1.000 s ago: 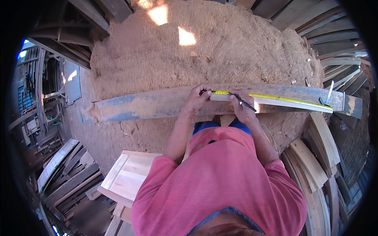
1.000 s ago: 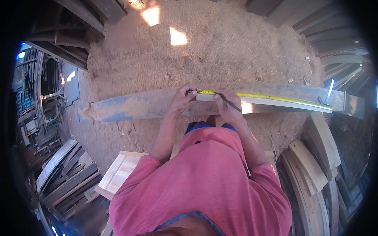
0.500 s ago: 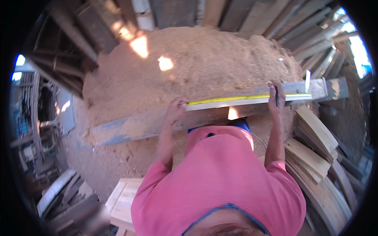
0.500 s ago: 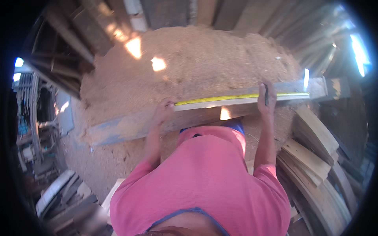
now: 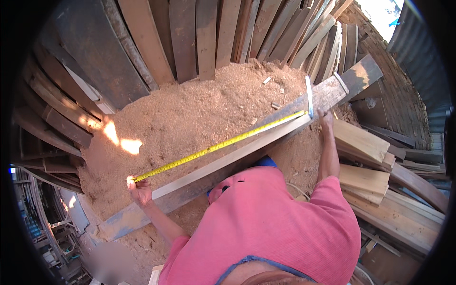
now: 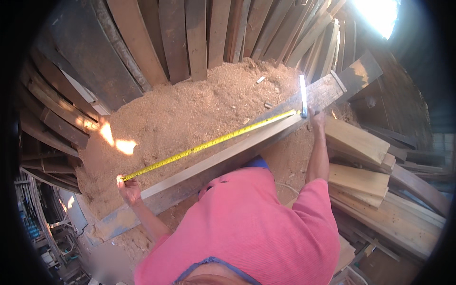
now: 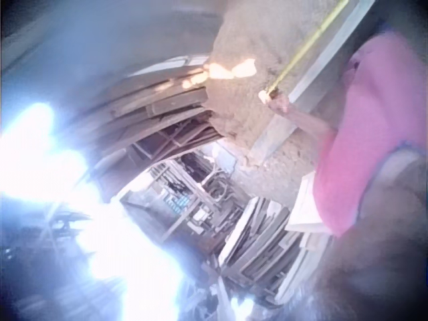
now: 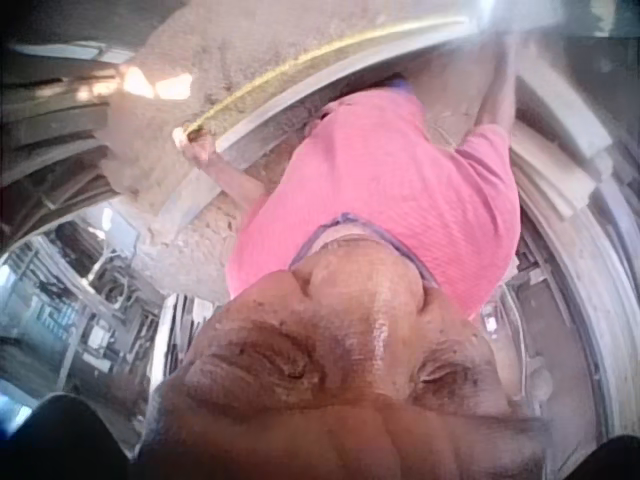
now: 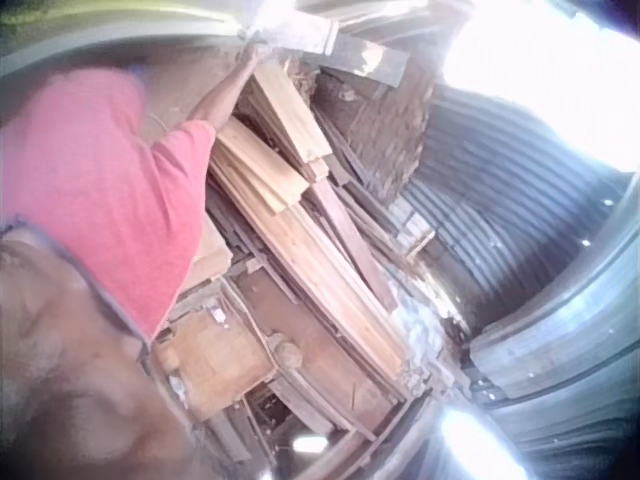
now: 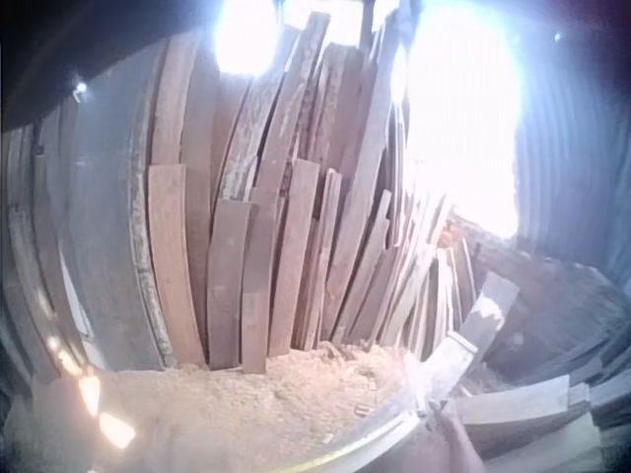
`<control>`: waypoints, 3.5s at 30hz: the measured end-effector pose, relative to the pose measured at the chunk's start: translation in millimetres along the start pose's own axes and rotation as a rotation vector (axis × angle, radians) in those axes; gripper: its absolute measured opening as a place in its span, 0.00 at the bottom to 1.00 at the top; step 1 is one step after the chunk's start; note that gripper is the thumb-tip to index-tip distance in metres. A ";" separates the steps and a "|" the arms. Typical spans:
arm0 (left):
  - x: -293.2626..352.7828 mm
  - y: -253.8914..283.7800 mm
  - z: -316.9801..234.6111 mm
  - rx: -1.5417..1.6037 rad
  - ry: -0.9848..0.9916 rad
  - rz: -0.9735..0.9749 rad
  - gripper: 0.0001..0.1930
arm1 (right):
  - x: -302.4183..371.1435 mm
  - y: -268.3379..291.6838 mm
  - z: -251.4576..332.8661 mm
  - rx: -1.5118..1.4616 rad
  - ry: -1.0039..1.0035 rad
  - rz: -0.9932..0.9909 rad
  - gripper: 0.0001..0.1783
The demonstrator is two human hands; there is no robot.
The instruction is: The person measures and marks wooden planks using a tape measure, square, and pencil. They handle several planks, place them on a workbench, and mark cut lines before setting them aside.
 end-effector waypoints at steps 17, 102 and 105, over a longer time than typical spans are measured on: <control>34.8 -319.1 205.7 -0.884 0.074 0.249 0.07 | -40.9 -227.0 7.0 -0.083 -0.170 0.805 0.23; 125.0 -238.9 352.5 -1.966 0.215 0.710 0.27 | 23.1 -196.2 146.9 0.372 0.219 1.133 0.31; 126.5 -239.7 350.7 -1.981 0.193 0.689 0.27 | -38.5 -195.5 108.8 0.508 0.387 0.899 0.27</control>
Point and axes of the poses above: each hand's wrist, its own x-axis away from the middle knuckle, its own y-axis out of the back of the hand, z = x × y, the point moved 10 cm from there along -x, towards the middle knuckle, and after that the axes turned 4 degrees about x, right-handed, at the moved point
